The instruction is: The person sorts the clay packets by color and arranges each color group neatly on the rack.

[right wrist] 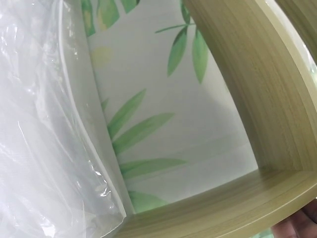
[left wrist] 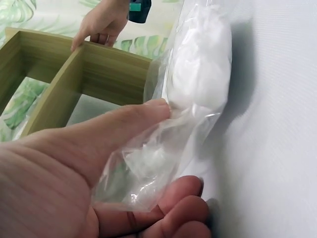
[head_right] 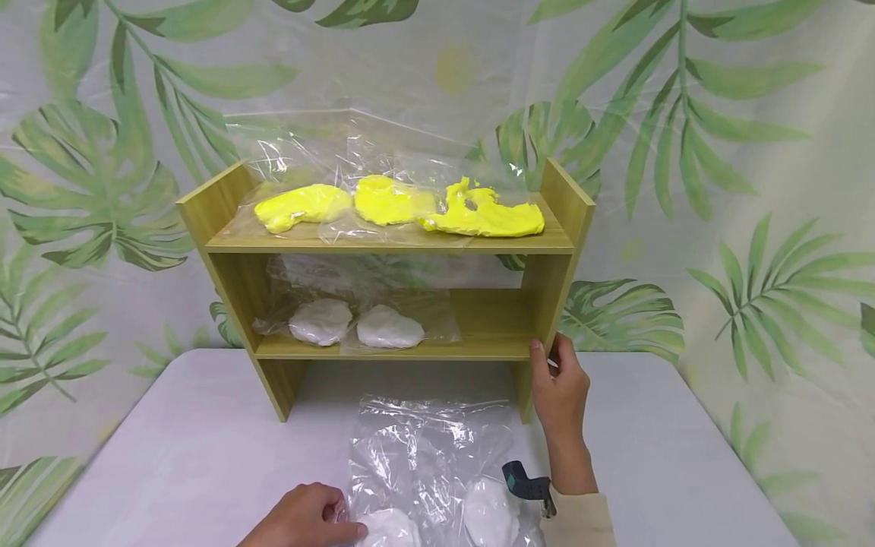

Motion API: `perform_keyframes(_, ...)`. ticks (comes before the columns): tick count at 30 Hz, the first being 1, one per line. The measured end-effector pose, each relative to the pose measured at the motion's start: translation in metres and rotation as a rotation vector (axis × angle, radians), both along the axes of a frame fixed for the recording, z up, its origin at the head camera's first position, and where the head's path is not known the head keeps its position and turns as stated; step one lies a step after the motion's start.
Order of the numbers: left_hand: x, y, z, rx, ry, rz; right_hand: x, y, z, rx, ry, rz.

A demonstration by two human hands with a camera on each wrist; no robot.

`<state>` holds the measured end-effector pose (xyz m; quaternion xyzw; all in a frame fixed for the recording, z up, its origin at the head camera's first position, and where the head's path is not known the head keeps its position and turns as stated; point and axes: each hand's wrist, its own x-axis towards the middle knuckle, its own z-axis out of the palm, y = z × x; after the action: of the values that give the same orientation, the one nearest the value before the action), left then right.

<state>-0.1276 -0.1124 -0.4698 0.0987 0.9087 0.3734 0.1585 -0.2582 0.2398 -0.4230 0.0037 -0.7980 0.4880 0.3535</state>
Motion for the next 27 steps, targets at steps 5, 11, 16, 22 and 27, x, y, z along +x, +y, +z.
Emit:
perform_keyframes(5,-0.001,0.0,-0.003,0.037,-0.011,0.006,0.0,0.0,-0.001,0.011,-0.008,-0.008)
perform_keyframes(11,-0.002,0.006,-0.007,0.007,0.033,0.079,0.0,0.0,0.0,0.01,-0.002,-0.007)
perform_keyframes(16,-0.002,0.011,-0.008,-0.058,0.069,0.114,0.001,-0.001,0.002,0.003,-0.005,-0.008)
perform_keyframes(22,-0.003,0.013,-0.009,-0.028,0.054,0.127,0.001,-0.001,0.001,0.0,-0.013,-0.021)
perform_keyframes(27,0.0,0.015,-0.007,-0.014,0.083,0.119,0.0,-0.001,0.0,-0.006,-0.019,-0.021)
